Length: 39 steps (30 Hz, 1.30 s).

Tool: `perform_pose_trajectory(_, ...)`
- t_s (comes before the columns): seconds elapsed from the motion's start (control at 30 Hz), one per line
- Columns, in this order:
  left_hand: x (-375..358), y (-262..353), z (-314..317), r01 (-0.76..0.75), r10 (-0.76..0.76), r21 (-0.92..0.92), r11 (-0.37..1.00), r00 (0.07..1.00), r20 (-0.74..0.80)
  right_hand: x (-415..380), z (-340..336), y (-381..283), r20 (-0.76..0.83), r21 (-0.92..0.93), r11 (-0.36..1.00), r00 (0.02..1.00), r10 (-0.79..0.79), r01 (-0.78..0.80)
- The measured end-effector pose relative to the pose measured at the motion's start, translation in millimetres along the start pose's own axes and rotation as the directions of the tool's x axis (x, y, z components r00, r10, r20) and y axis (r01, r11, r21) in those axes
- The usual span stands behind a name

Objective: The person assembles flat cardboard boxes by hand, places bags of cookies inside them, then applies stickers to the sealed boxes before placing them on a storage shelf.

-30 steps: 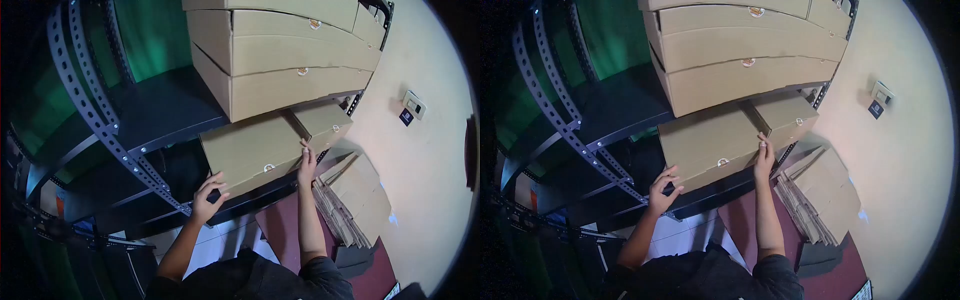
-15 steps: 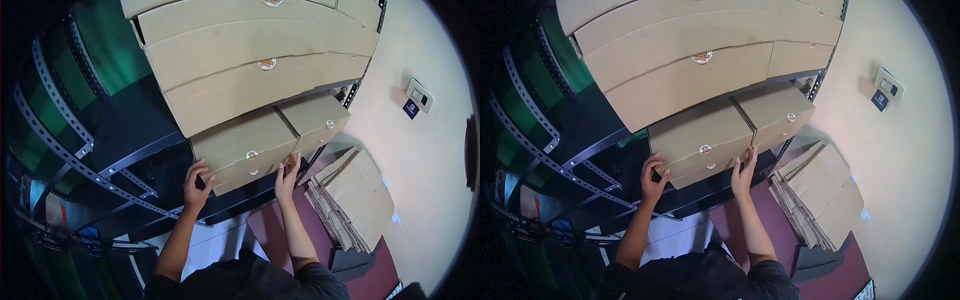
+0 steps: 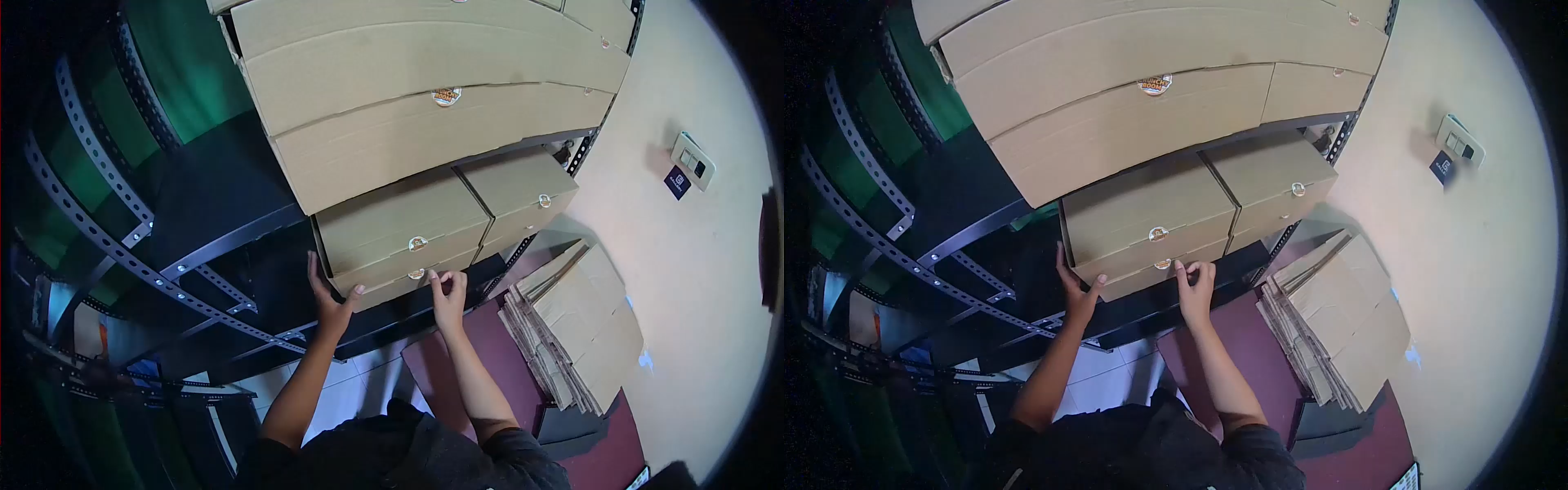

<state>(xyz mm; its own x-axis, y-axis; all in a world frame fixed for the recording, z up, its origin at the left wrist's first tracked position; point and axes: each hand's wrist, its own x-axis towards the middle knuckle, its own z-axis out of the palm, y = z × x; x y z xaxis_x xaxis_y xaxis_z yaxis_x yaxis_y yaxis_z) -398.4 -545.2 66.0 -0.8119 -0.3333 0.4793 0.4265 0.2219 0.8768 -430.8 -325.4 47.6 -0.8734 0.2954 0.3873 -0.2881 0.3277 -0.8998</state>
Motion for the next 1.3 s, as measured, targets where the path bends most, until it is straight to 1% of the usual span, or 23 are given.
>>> perform_pose_trajectory(0.03,-3.7,-13.4,-1.1,0.001,-0.001,-0.001,1.0,1.0,-0.001,1.0,2.3,2.5,0.001,-0.001,1.0,1.0,0.0,0.0)
perform_pose_trajectory(0.07,-8.4,-26.6,-2.6,0.096,-0.1,0.067,0.993,0.994,0.054,1.8,5.2,8.0,0.103,0.1,0.98,0.982,0.161,-0.171)
perform_pose_trajectory(0.1,-11.6,-31.3,-3.0,0.187,-0.202,0.14,0.972,0.974,0.101,2.2,8.3,11.1,0.219,0.179,0.921,0.927,0.306,-0.346)
perform_pose_trajectory(0.13,-14.4,-36.0,-3.5,0.19,-0.204,0.141,0.972,0.974,0.1,1.2,17.8,13.1,0.19,0.303,0.9,0.945,0.265,-0.313)
perform_pose_trajectory(0.17,-16.6,-40.6,-4.1,0.221,-0.238,0.143,0.965,0.965,0.109,1.4,18.8,16.3,0.191,0.302,0.9,0.945,0.266,-0.314)
perform_pose_trajectory(0.2,-17.5,-43.7,-4.5,0.252,-0.27,0.146,0.957,0.956,0.118,1.7,19.5,16.9,0.234,0.313,0.891,0.936,0.264,-0.33)
perform_pose_trajectory(0.23,-17.7,-47.0,-4.5,0.253,-0.271,0.147,0.956,0.955,0.117,2.0,20.0,17.4,0.276,0.322,0.881,0.925,0.261,-0.345)
perform_pose_trajectory(0.27,-17.5,-50.2,-4.6,0.235,-0.255,0.166,0.958,0.961,0.11,3.2,20.4,18.1,0.263,0.325,0.894,0.938,0.227,-0.307)
perform_pose_trajectory(0.4,-13.4,-46.9,-8.9,0.203,-0.237,0.239,0.949,0.964,0.121,8.6,14.4,11.1,0.308,0.308,0.886,0.918,0.252,-0.346)
perform_pose_trajectory(0.47,-12.9,-37.7,-7.4,0.21,-0.235,0.219,0.953,0.967,0.099,10.2,12.8,6.0,0.371,0.393,0.793,0.869,0.327,-0.466)
perform_pose_trajectory(0.6,-14.1,-36.0,-4.6,0.243,-0.257,0.168,0.955,0.964,0.066,9.6,10.6,3.2,0.394,0.399,0.789,0.864,0.313,-0.468)
perform_pose_trajectory(0.67,-17.0,-51.1,-4.4,0.226,-0.237,0.177,0.958,0.971,0.042,10.7,9.5,0.8,0.403,0.454,0.77,0.874,0.272,-0.449)
perform_pose_trajectory(0.73,-17.2,-45.2,-4.4,0.212,-0.22,0.187,0.959,0.975,0.022,11.6,9.2,3.1,0.415,0.455,0.768,0.87,0.265,-0.451)
perform_pose_trajectory(0.8,-16.7,-37.5,-4.8,0.254,-0.266,0.175,0.951,0.963,0.045,14.0,7.9,1.8,0.427,0.456,0.767,0.867,0.257,-0.452)
perform_pose_trajectory(0.93,-15.1,-33.7,-7.5,0.238,-0.256,0.179,0.955,0.963,0.081,14.8,5.2,-8.0,0.446,0.413,0.768,0.844,0.298,-0.489)
perform_pose_trajectory(0.97,-15.0,-31.5,-7.4,0.269,-0.283,0.142,0.953,0.954,0.096,14.7,4.0,-8.2,0.448,0.403,0.772,0.841,0.302,-0.492)
perform_pose_trajectory(1.0,-15.1,-29.9,-7.3,0.299,-0.31,0.103,0.949,0.944,0.11,13.6,3.3,-6.7,0.468,0.44,0.725,0.824,0.319,-0.53)
perform_pose_trajectory(1.03,-15.6,-34.5,-7.9,0.301,-0.312,0.106,0.948,0.944,0.108,12.6,2.7,-5.7,0.47,0.44,0.723,0.823,0.32,-0.532)
perform_pose_trajectory(1.1,-15.2,-42.2,-8.4,0.259,-0.272,0.155,0.953,0.959,0.075,10.8,2.1,-5.5,0.554,0.476,0.526,0.705,0.443,-0.705)
perform_pose_trajectory(1.23,-16.8,-47.4,-10.7,0.275,-0.286,0.119,0.954,0.954,0.093,11.2,0.8,-10.9,0.546,0.479,0.544,0.719,0.43,-0.689)
perform_pose_trajectory(1.3,-16.4,-52.0,-12.7,0.328,-0.341,0.115,0.937,0.932,0.12,14.0,-1.3,-14.5,0.494,0.383,0.682,0.762,0.42,-0.623)
